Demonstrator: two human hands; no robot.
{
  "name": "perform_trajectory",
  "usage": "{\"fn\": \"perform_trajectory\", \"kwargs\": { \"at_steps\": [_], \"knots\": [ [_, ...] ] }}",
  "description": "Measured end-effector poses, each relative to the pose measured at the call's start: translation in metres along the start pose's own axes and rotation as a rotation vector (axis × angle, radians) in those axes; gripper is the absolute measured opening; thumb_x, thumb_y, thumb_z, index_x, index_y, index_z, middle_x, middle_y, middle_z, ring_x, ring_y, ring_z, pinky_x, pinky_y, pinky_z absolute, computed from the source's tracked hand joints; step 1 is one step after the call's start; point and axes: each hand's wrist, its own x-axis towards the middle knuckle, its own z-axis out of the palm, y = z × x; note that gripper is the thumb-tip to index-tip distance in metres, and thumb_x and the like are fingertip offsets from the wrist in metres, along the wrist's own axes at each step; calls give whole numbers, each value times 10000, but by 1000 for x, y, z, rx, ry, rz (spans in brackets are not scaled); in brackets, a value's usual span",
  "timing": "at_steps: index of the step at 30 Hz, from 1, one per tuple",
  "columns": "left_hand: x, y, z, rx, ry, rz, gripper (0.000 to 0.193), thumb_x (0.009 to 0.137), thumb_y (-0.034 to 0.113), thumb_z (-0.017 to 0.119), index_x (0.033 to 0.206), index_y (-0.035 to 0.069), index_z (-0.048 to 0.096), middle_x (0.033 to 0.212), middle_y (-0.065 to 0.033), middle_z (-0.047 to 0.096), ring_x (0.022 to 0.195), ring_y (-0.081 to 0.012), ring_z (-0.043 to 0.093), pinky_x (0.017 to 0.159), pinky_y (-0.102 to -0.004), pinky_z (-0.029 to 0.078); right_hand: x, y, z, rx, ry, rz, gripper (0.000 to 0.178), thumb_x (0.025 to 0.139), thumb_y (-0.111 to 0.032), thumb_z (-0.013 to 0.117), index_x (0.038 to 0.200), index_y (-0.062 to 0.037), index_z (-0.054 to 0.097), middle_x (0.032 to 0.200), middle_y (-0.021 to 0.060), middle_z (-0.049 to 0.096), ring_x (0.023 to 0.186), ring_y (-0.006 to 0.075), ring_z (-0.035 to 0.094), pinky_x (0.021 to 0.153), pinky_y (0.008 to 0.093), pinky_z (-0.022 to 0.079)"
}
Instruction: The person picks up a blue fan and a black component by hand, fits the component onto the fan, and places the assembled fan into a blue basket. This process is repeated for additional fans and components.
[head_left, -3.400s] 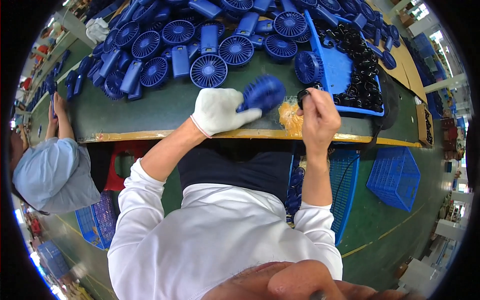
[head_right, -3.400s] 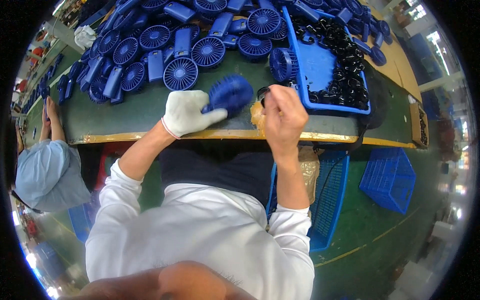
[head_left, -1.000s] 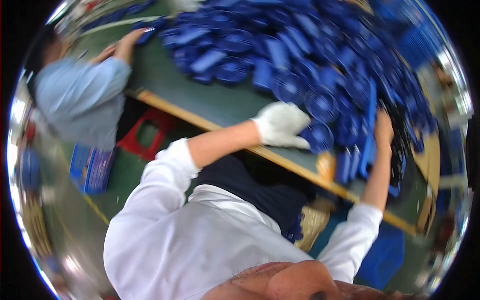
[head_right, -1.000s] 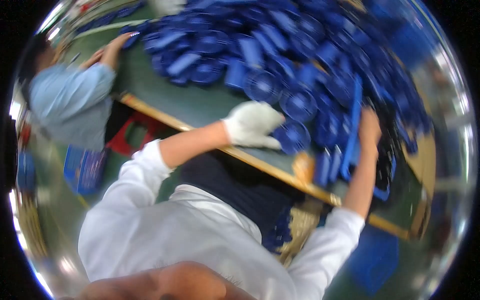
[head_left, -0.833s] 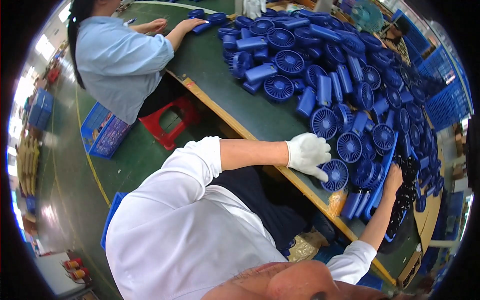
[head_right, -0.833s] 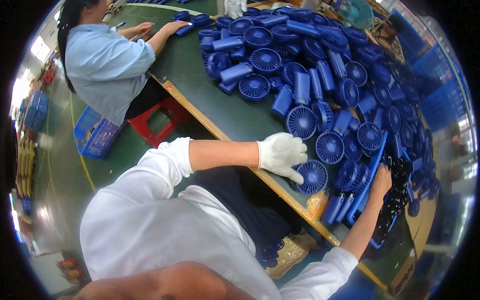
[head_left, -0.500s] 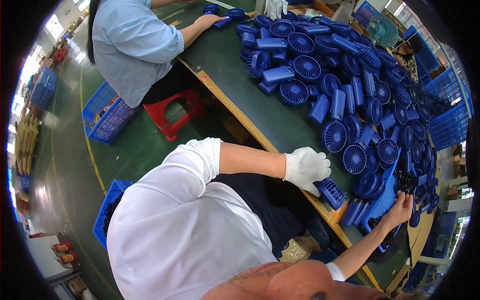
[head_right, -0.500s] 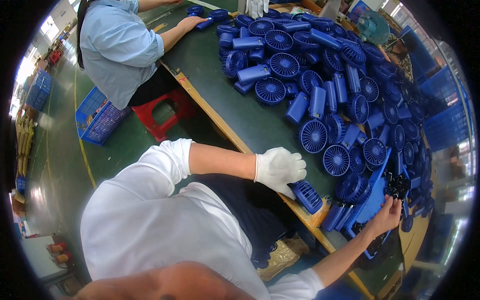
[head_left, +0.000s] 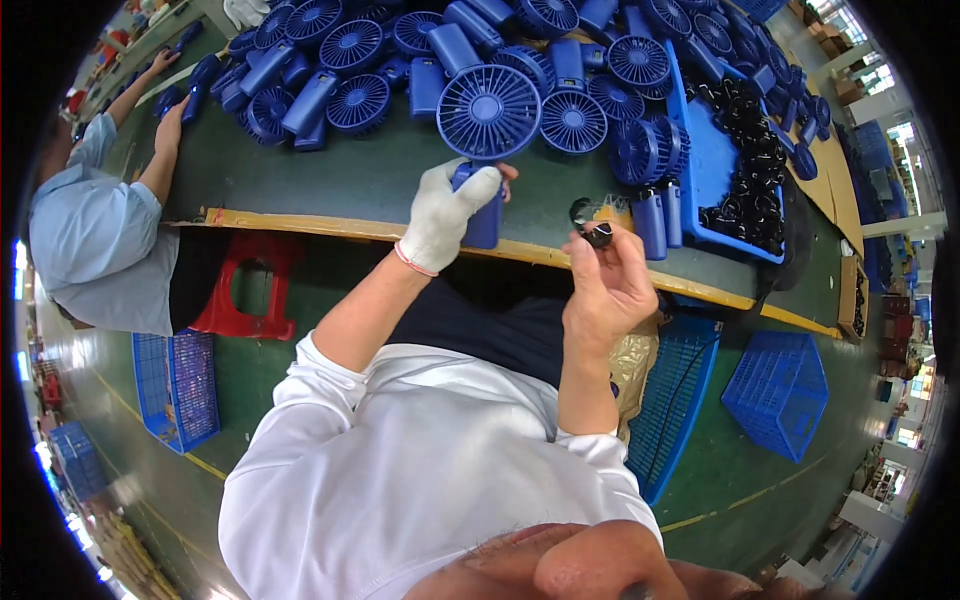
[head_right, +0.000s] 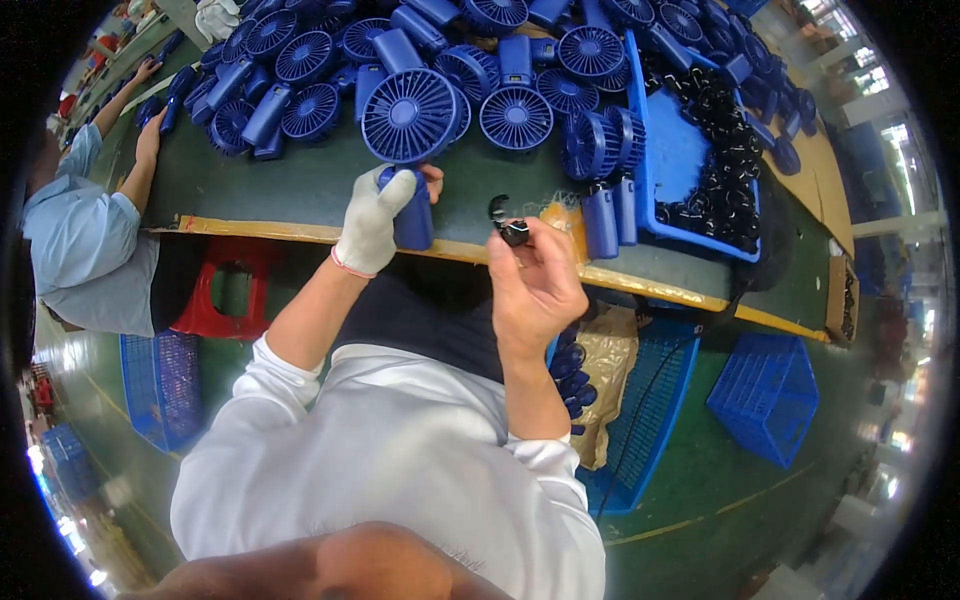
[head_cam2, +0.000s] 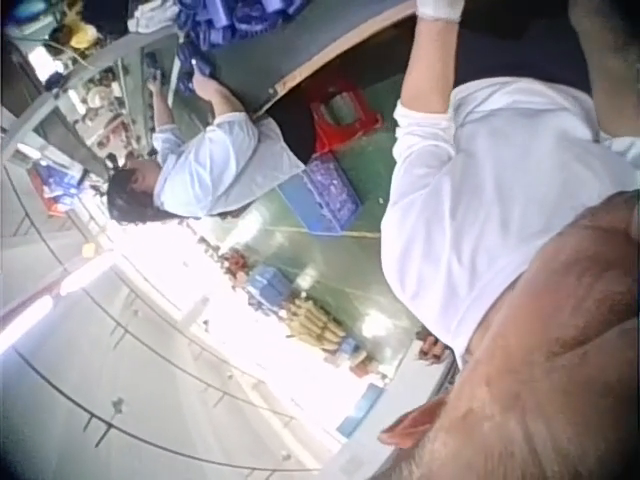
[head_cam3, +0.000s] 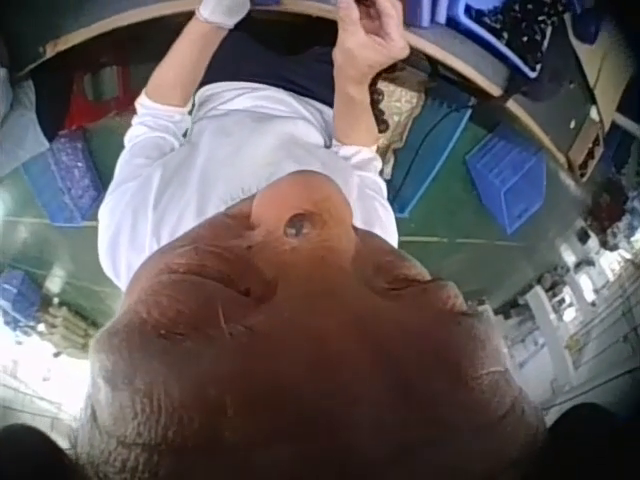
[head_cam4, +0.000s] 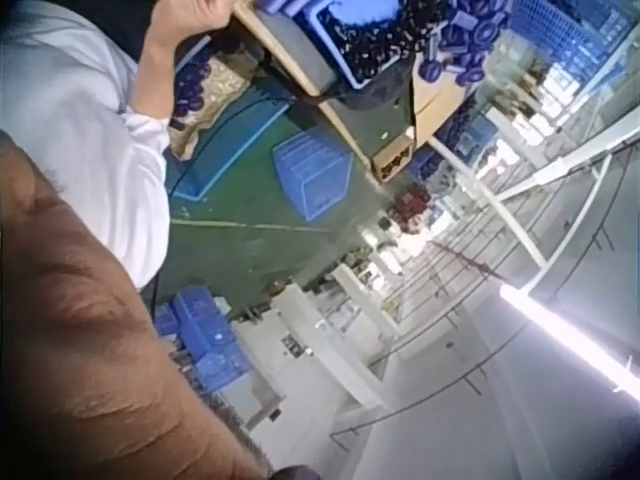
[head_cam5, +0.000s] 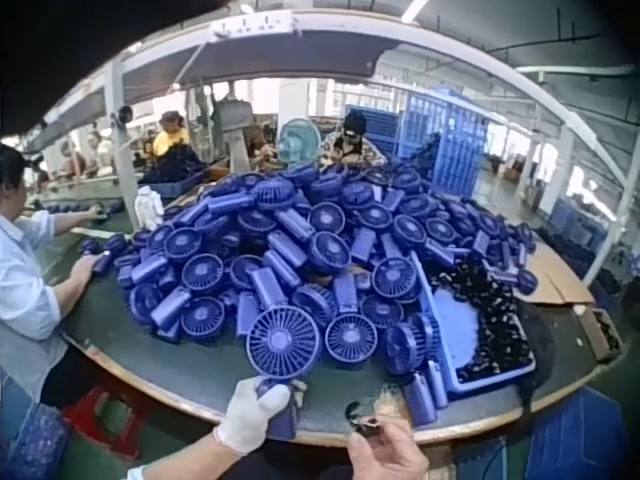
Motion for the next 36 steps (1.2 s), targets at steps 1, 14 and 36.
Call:
{"fn": "perform_trajectory", "kwargs": {
  "at_steps": [1, 14, 36],
  "knots": [
    [-5, 1, 7, -23, 14, 5, 319, 891, 276, 626, 991, -23, 668, 894, -69, 676, 811, -118, 622, 763, -255, 480, -4, 3, 4, 26, -9, 17, 302, 808, 113, 703, 1097, 118, 613, 1064, 128, 611, 886, 178, 653, 782, 265, 545],
    [-19, 16, 21, 565, -63, 196, 343, 746, 339, 724, 771, 1, 670, 700, -161, 659, 619, -262, 663, 586, -329, 507, -12, 12, 37, 260, -94, 261, 137, 904, -49, 675, 862, 75, 635, 937, 48, 525, 592, 83, 506, 446, 202, 398],
    [2, -9, 62, 702, -512, 341, 221, 950, 115, 470, 1084, 1, 602, 912, -217, 640, 843, -384, 623, 710, -458, 491, 15, -6, -32, -354, -25, 126, 389, 733, -60, 798, 1073, 60, 653, 1022, 101, 692, 888, 171, 661, 837, 320, 515]
  ]
}}
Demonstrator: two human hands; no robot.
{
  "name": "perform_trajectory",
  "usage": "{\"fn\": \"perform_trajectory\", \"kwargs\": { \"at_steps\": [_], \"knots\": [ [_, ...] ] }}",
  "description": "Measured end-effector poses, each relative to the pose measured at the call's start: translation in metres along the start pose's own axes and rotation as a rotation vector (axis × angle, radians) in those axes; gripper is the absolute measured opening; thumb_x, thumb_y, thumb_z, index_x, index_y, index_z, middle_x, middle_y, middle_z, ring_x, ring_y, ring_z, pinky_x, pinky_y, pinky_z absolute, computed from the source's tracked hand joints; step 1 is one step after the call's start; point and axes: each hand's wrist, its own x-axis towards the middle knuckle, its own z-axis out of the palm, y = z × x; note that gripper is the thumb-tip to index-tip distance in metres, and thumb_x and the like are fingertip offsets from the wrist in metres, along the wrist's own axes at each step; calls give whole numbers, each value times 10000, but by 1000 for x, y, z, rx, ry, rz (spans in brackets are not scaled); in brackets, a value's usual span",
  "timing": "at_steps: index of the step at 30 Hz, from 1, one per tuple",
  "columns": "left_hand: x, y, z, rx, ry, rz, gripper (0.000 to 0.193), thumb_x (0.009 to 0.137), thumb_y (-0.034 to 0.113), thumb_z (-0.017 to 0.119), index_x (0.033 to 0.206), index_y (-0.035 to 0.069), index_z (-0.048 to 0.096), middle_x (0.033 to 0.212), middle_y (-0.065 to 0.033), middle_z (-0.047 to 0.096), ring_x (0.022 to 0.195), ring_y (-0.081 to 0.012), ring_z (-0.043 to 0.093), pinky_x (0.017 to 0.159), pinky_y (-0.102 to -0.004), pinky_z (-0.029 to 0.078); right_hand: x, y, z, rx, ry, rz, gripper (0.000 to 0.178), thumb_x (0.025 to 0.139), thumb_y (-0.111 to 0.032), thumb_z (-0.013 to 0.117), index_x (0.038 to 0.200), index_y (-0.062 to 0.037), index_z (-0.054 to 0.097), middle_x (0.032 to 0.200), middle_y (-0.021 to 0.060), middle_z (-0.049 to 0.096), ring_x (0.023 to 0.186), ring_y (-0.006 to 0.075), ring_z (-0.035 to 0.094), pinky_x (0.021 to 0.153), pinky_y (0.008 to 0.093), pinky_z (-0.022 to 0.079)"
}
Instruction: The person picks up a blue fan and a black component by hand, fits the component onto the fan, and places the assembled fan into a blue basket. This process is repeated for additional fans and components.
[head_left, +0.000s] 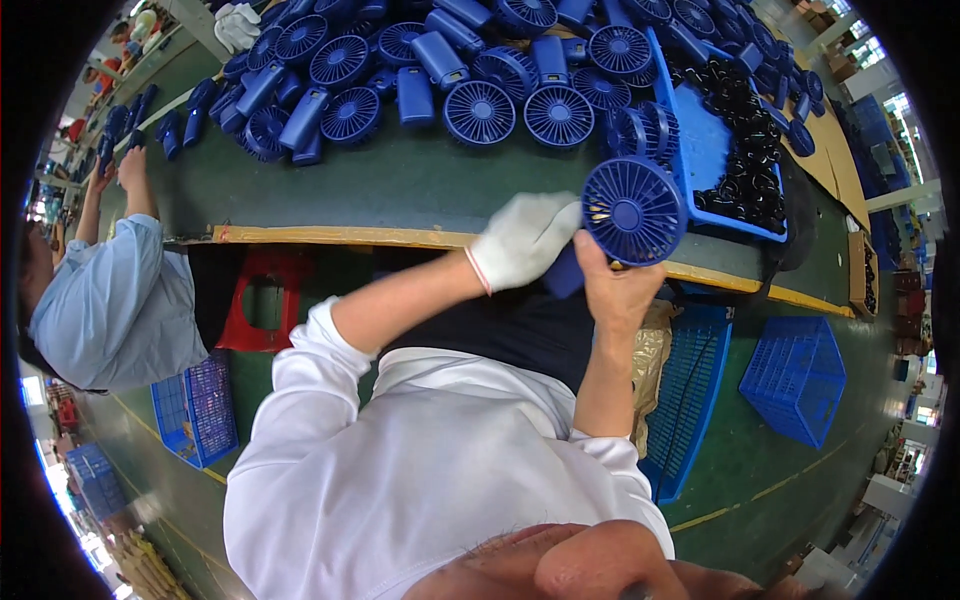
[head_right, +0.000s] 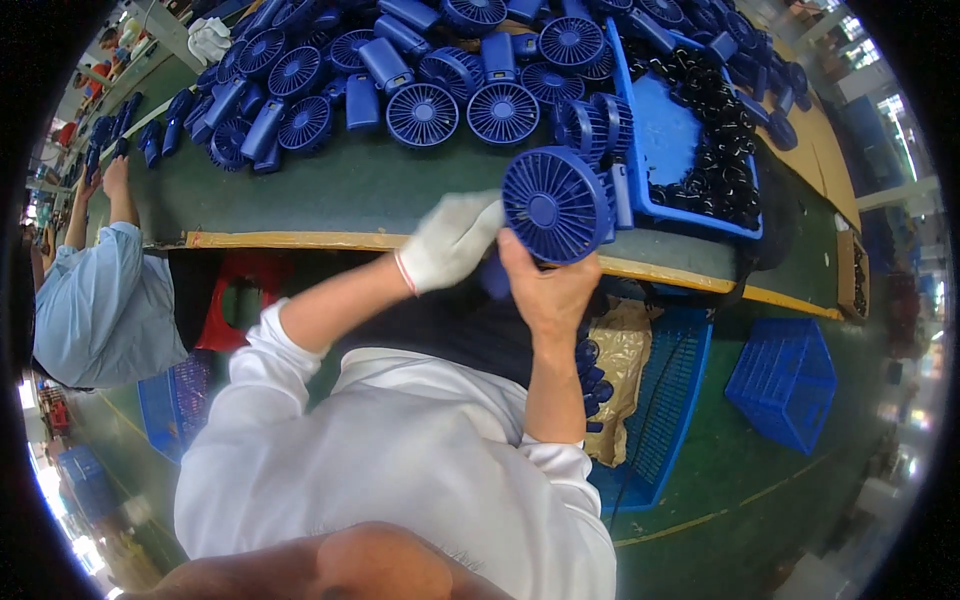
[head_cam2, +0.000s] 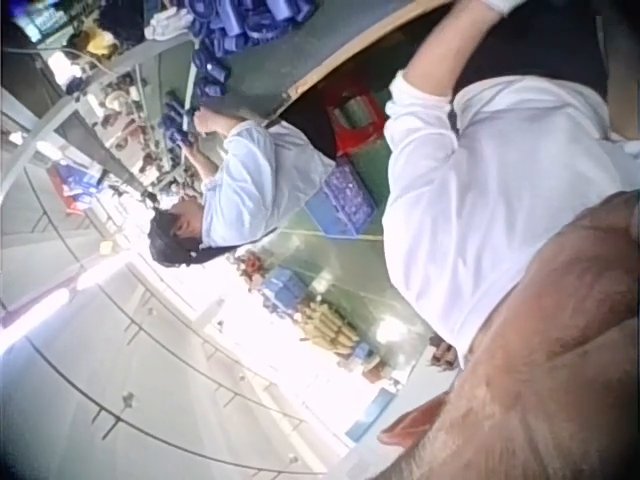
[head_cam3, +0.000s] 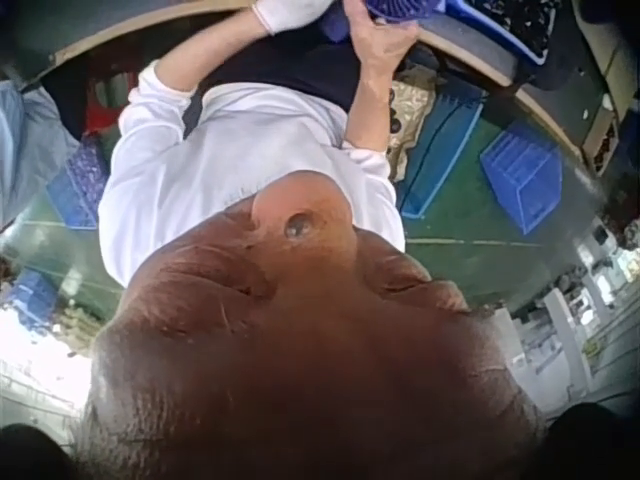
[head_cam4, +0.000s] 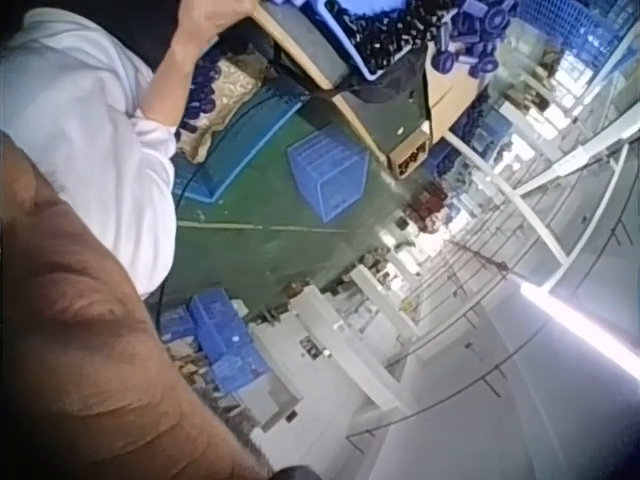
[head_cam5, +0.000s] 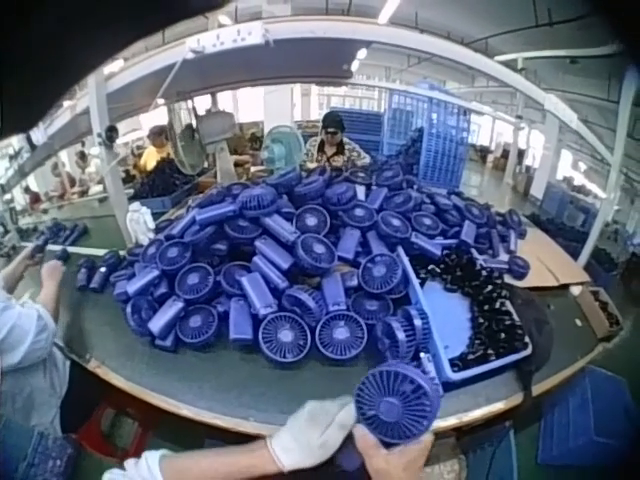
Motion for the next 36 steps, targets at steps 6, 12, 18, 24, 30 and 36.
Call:
{"fn": "perform_trajectory", "kwargs": {
  "at_steps": [6, 12, 18, 24, 30, 36],
  "knots": [
    [101, -39, -70, 1269, -6, 364, 497, 759, 49, 612, 1254, 79, 588, 1195, -89, 589, 1169, -263, 519, 1020, -425, 384, 17, -13, -26, -930, -18, -29, 276, 718, -227, 799, 850, -14, 683, 810, 180, 676, 769, 364, 680, 693, 418, 532],
    [146, -32, -80, 1521, -477, 223, 598, 773, 80, 677, 1342, 180, 524, 1396, -80, 489, 1337, -280, 419, 1102, -458, 302, 22, -6, -19, -1121, -82, -73, 539, 754, -265, 797, 1144, 28, 566, 938, 184, 681, 818, 379, 689, 685, 459, 557],
    [127, -38, -98, 1363, -514, 682, 360, 771, 93, 643, 1129, 125, 614, 1182, -21, 615, 1253, -212, 500, 1140, -404, 296, 32, -8, -11, -1212, -131, -178, 481, 752, -261, 796, 1100, -22, 564, 880, 130, 668, 776, 307, 699, 649, 416, 565],
    [88, -23, -111, 1168, -668, 624, 337, 691, 222, 737, 1014, 145, 675, 1033, -20, 609, 1089, -202, 545, 1114, -388, 319, 68, 5, 15, -1256, -119, -357, 345, 752, -269, 793, 920, -55, 582, 840, 106, 646, 759, 263, 694, 614, 362, 567],
    [48, -24, -90, 884, -478, 723, 166, 689, 184, 696, 801, 104, 603, 851, -50, 609, 919, -231, 597, 858, -349, 479, 120, -2, -5, -1165, 97, -493, 195, 837, -301, 719, 865, -112, 678, 879, 77, 641, 775, 264, 685, 630, 380, 564],
    [1, -37, -71, 701, -424, 535, 353, 692, 273, 743, 949, 94, 581, 949, -75, 618, 894, -251, 623, 750, -359, 517, 254, 56, -77, -1349, 16, -450, 154, 859, -210, 641, 904, -75, 699, 977, 135, 656, 915, 339, 663, 755, 465, 557]
  ]
}}
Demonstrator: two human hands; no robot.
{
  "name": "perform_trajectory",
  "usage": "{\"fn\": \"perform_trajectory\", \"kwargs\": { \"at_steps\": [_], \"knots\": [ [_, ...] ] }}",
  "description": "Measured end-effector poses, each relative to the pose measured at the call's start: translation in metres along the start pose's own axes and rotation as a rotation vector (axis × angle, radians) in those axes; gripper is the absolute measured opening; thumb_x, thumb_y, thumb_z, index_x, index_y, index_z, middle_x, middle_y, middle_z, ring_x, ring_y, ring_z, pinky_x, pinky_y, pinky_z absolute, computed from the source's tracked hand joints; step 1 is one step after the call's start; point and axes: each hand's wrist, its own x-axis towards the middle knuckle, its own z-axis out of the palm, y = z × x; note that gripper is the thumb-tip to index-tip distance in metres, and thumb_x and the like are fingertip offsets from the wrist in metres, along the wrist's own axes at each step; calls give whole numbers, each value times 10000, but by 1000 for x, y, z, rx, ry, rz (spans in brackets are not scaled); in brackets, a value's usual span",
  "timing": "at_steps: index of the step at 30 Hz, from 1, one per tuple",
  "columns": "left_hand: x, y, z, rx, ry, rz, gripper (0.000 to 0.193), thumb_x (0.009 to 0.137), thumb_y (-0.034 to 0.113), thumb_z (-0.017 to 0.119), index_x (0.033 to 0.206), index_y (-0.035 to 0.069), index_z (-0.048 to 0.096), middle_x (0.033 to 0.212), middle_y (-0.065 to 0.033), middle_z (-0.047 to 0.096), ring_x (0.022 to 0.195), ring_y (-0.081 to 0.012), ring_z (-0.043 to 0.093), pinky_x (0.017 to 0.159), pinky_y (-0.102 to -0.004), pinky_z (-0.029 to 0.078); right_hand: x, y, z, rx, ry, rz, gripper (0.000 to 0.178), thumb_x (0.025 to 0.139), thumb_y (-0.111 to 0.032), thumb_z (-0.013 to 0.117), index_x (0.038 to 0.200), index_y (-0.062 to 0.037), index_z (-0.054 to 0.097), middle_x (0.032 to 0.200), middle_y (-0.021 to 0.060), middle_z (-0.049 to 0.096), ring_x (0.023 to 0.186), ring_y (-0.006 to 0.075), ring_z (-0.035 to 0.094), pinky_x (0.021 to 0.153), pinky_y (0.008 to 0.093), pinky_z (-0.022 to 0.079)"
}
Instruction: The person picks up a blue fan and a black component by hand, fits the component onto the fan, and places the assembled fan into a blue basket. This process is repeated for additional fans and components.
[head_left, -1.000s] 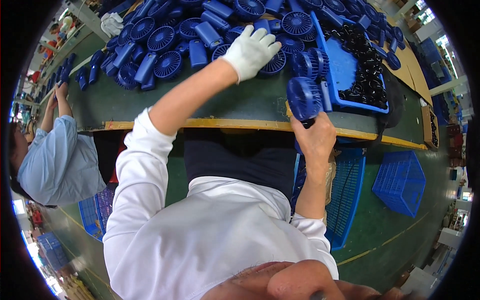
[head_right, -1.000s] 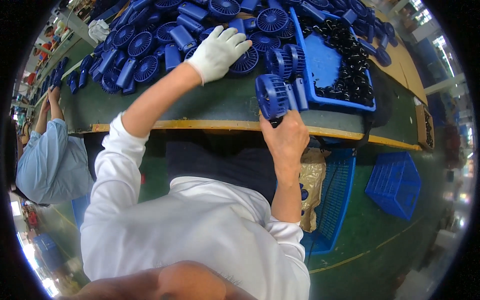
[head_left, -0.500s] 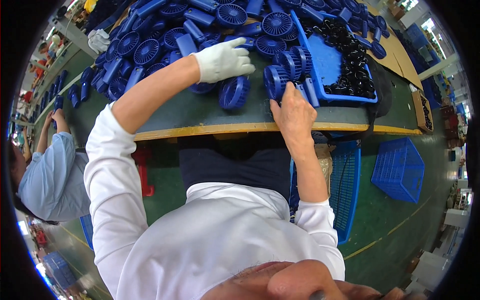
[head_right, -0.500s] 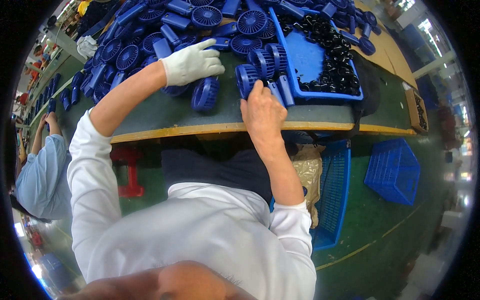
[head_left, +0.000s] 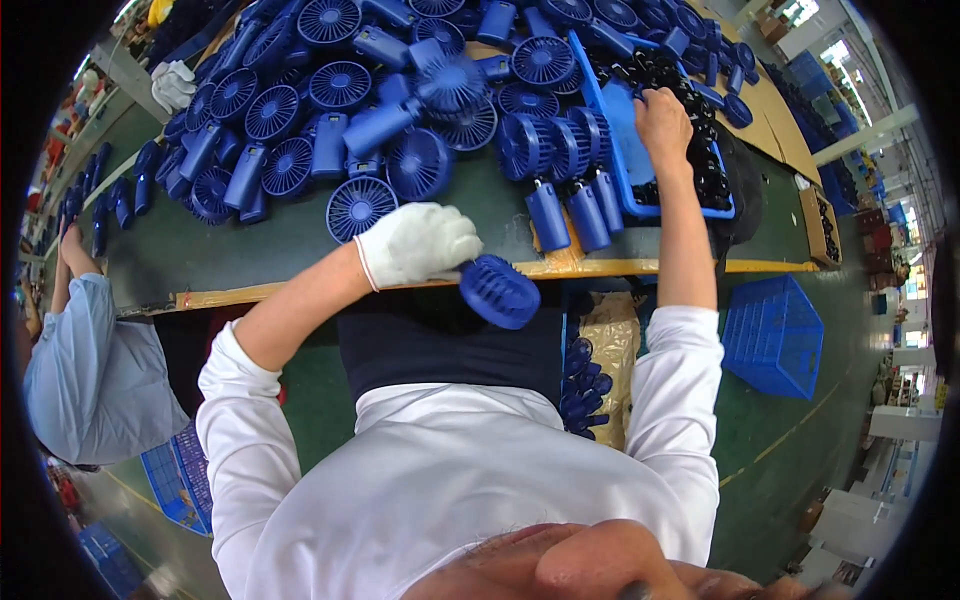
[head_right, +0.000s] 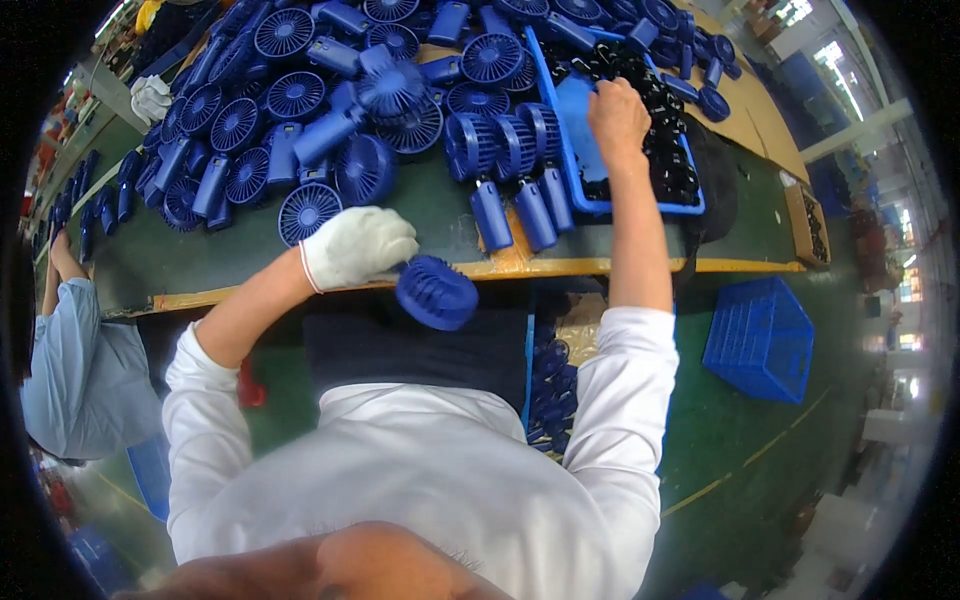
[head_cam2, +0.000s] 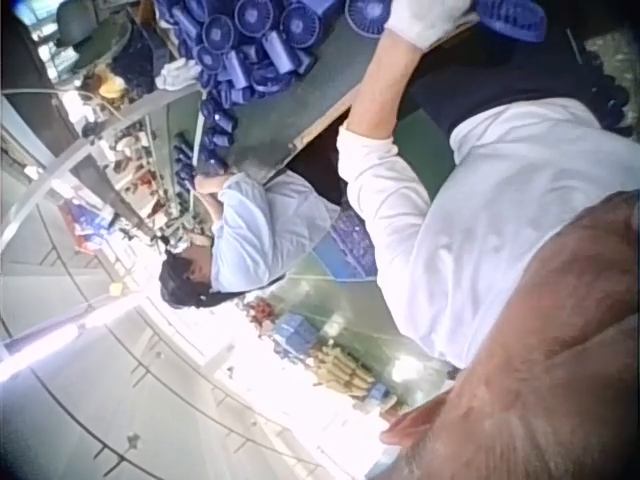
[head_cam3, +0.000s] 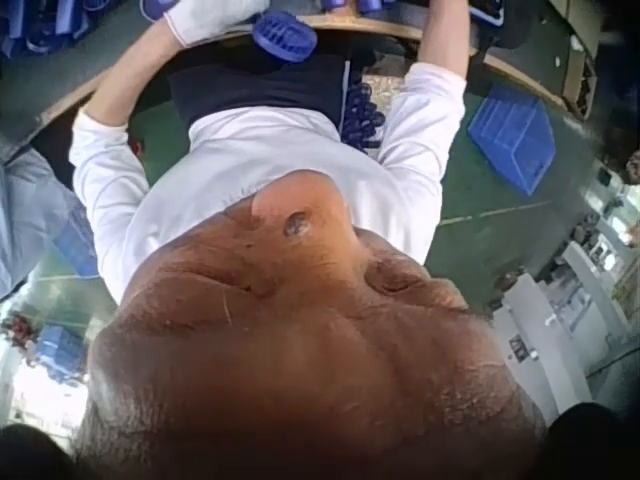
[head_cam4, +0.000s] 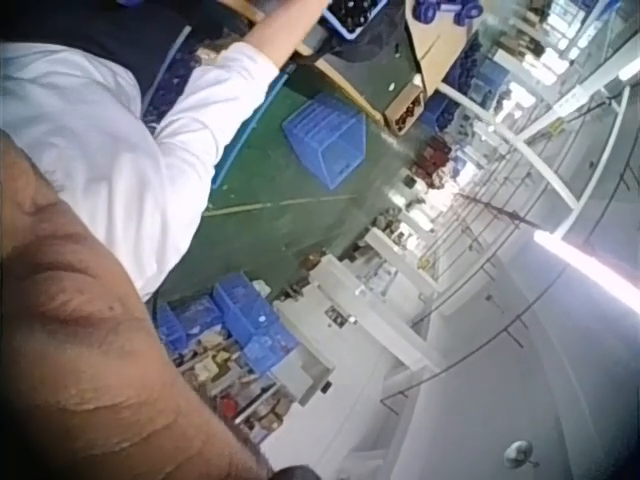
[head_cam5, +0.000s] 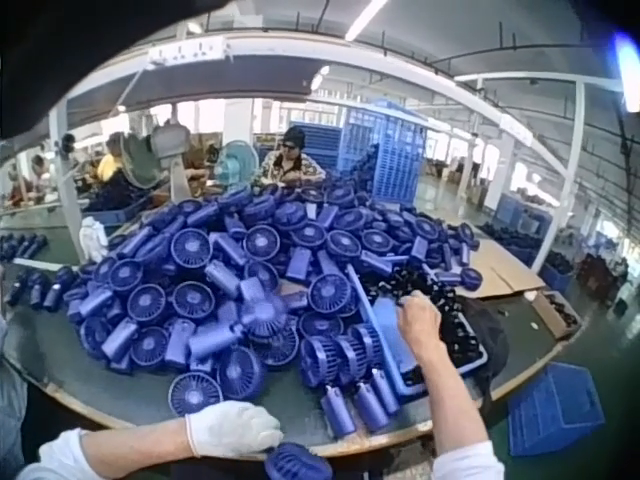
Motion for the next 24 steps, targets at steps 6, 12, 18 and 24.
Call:
{"fn": "perform_trajectory", "kwargs": {
  "at_steps": [6, 12, 18, 24],
  "knots": [
    [7, 18, 15, 36, 28, -124, 391, 666, 417, 742, 880, 126, 592, 826, -28, 568, 781, -207, 601, 650, -339, 503, 30, 48, 56, -298, -307, -71, 116, 831, -94, 593, 902, -65, 681, 1043, 113, 667, 996, 321, 648, 773, 447, 573],
    [1, 16, 15, 26, 158, -98, 400, 652, 422, 748, 826, 101, 583, 785, -35, 552, 743, -209, 591, 614, -327, 498, 32, 33, 44, -115, -215, 138, 244, 842, -101, 557, 1060, -70, 663, 993, 157, 701, 942, 353, 673, 795, 449, 554],
    [4, 15, 22, 77, 201, -72, 408, 673, 492, 736, 712, 120, 572, 690, -25, 529, 636, -210, 570, 538, -328, 460, -6, 1, -16, 1098, 10, 569, 686, 755, 54, 618, 1401, 106, 393, 797, 100, 636, 618, 155, 608, 524, 280, 469],
    [2, 28, 31, -478, 508, -552, 401, 713, 394, 767, 628, 31, 616, 594, -85, 601, 514, -248, 591, 491, -344, 446, -108, -69, -89, 1408, 183, 612, 345, 846, -72, 719, 1125, 101, 612, 757, 17, 591, 594, 64, 518, 497, 210, 371]
  ]
}}
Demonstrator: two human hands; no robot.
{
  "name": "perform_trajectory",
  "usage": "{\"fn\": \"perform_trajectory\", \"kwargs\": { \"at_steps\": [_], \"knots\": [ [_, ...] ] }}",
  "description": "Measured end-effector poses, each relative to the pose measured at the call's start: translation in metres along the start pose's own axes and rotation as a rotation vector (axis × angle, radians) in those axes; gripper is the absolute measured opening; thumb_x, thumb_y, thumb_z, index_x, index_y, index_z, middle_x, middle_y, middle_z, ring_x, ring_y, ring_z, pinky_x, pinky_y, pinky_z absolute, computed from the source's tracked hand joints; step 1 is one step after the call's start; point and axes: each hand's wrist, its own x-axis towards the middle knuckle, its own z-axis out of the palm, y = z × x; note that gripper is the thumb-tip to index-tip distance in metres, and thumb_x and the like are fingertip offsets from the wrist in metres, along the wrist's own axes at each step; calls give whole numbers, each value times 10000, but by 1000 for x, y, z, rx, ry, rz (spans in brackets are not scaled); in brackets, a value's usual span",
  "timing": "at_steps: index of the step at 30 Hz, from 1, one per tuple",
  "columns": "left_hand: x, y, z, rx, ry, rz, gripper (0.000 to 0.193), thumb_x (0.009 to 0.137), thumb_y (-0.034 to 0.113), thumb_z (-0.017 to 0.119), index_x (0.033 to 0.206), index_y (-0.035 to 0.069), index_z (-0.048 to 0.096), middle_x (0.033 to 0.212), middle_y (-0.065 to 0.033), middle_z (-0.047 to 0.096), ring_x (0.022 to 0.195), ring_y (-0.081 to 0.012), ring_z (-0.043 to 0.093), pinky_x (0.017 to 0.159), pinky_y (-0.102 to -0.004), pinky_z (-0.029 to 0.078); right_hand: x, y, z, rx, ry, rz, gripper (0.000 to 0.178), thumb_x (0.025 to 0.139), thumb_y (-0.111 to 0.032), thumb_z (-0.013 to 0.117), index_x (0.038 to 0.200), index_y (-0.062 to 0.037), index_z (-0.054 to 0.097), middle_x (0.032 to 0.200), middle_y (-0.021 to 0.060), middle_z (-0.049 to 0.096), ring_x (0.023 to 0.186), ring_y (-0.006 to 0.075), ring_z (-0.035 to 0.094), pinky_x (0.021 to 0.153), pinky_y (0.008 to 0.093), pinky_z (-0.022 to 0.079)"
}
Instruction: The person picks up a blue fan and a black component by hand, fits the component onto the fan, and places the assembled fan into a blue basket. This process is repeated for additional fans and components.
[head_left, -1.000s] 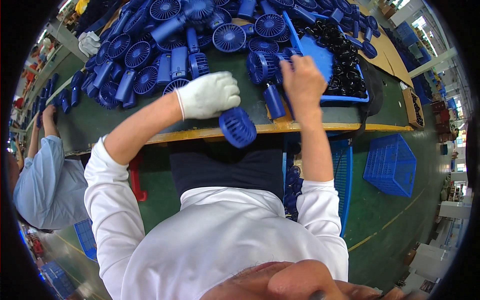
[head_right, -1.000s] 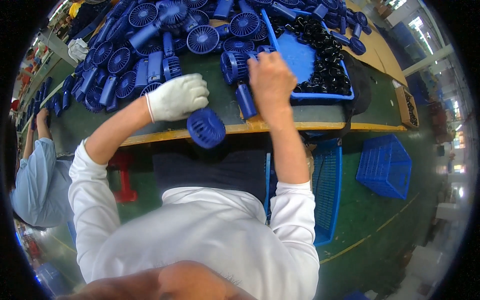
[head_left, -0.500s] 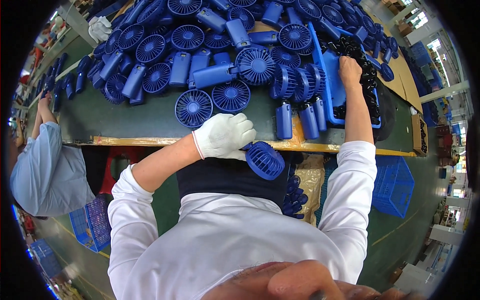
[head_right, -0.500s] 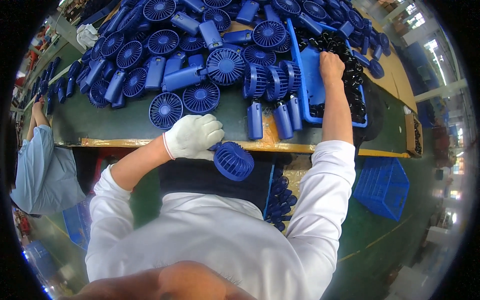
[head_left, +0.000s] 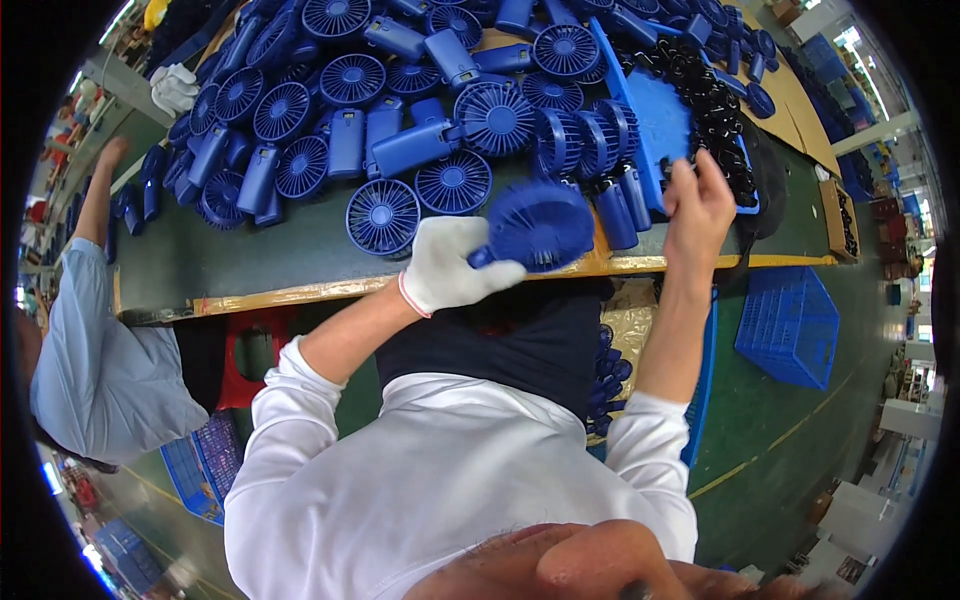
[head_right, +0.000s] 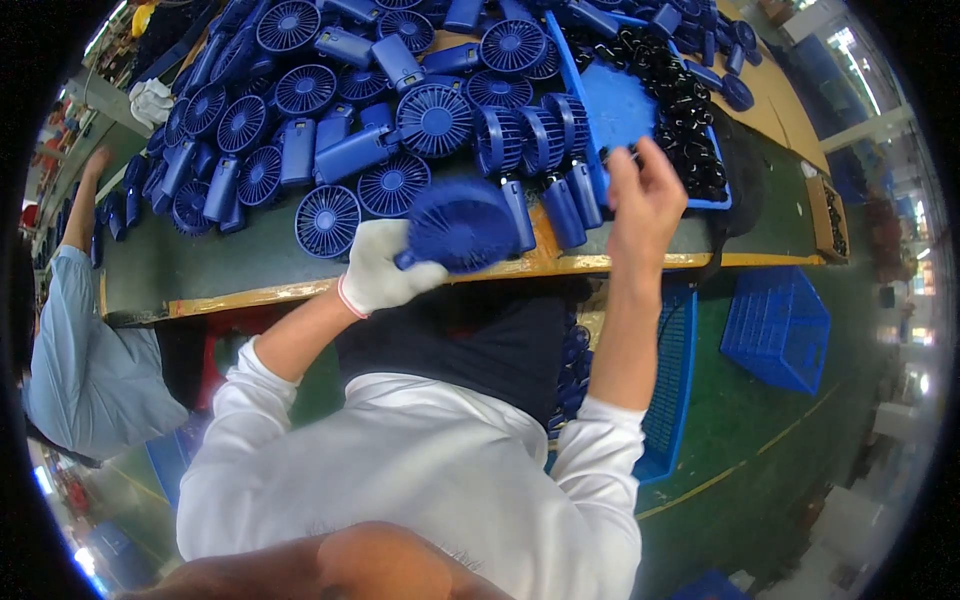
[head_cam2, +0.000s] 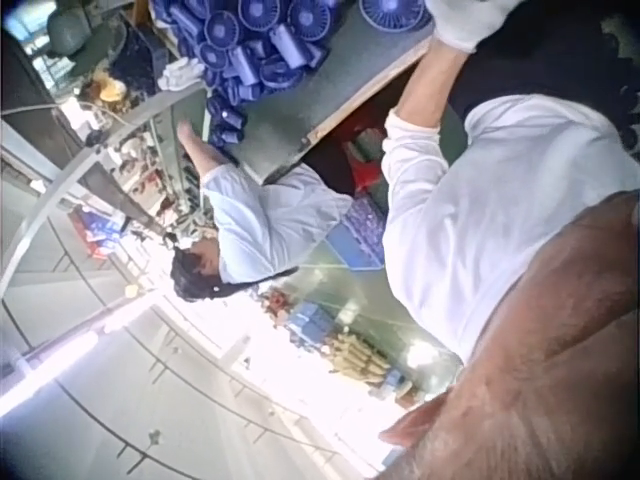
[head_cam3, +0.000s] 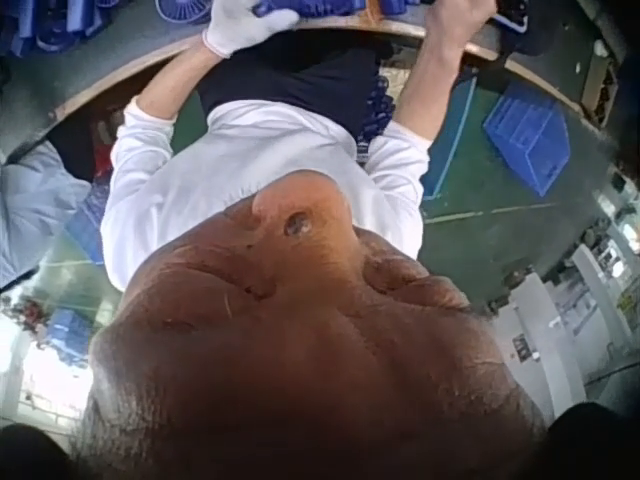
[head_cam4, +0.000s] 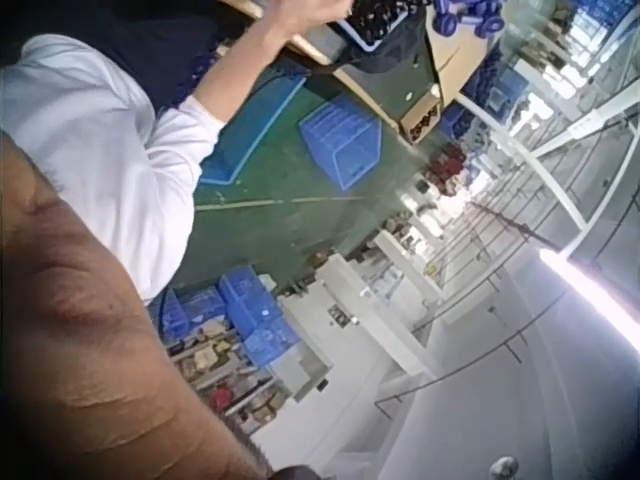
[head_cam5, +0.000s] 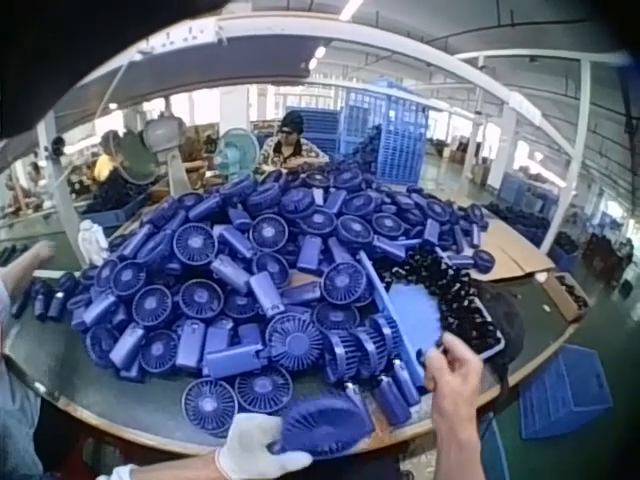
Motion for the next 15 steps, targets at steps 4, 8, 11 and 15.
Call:
{"fn": "perform_trajectory", "kwargs": {
  "at_steps": [4, 8, 11, 15],
  "knots": [
    [11, 25, 8, -853, 84, -440, 330, 845, 286, 668, 994, -8, 683, 871, -47, 689, 794, -110, 625, 754, -261, 494, -86, -19, 19, 106, -22, 31, 319, 858, -4, 673, 1145, 92, 572, 839, 43, 626, 613, 56, 532, 493, 188, 401],
    [18, 37, 24, -975, 137, -461, 339, 941, 267, 537, 1080, -36, 602, 888, -89, 657, 845, -162, 641, 766, -294, 516, -136, -19, 44, 299, -123, 83, 319, 812, 36, 719, 1101, 112, 605, 996, 122, 577, 687, 150, 614, 551, 248, 541],
    [7, 34, 23, -806, 115, -348, 346, 938, 308, 512, 1006, -5, 643, 802, -77, 659, 707, -150, 622, 643, -287, 496, -148, -13, 63, 390, -188, 141, 319, 789, 79, 733, 1083, 110, 612, 1049, 120, 538, 697, 160, 620, 538, 258, 551],
    [-1, 39, 17, -434, 99, -287, 371, 741, 335, 697, 879, -9, 666, 691, -118, 629, 617, -155, 581, 595, -303, 476, -146, 17, 70, 359, -231, 73, 232, 773, 56, 773, 964, 80, 644, 954, 77, 536, 682, 90, 520, 520, 194, 432]
  ]
}}
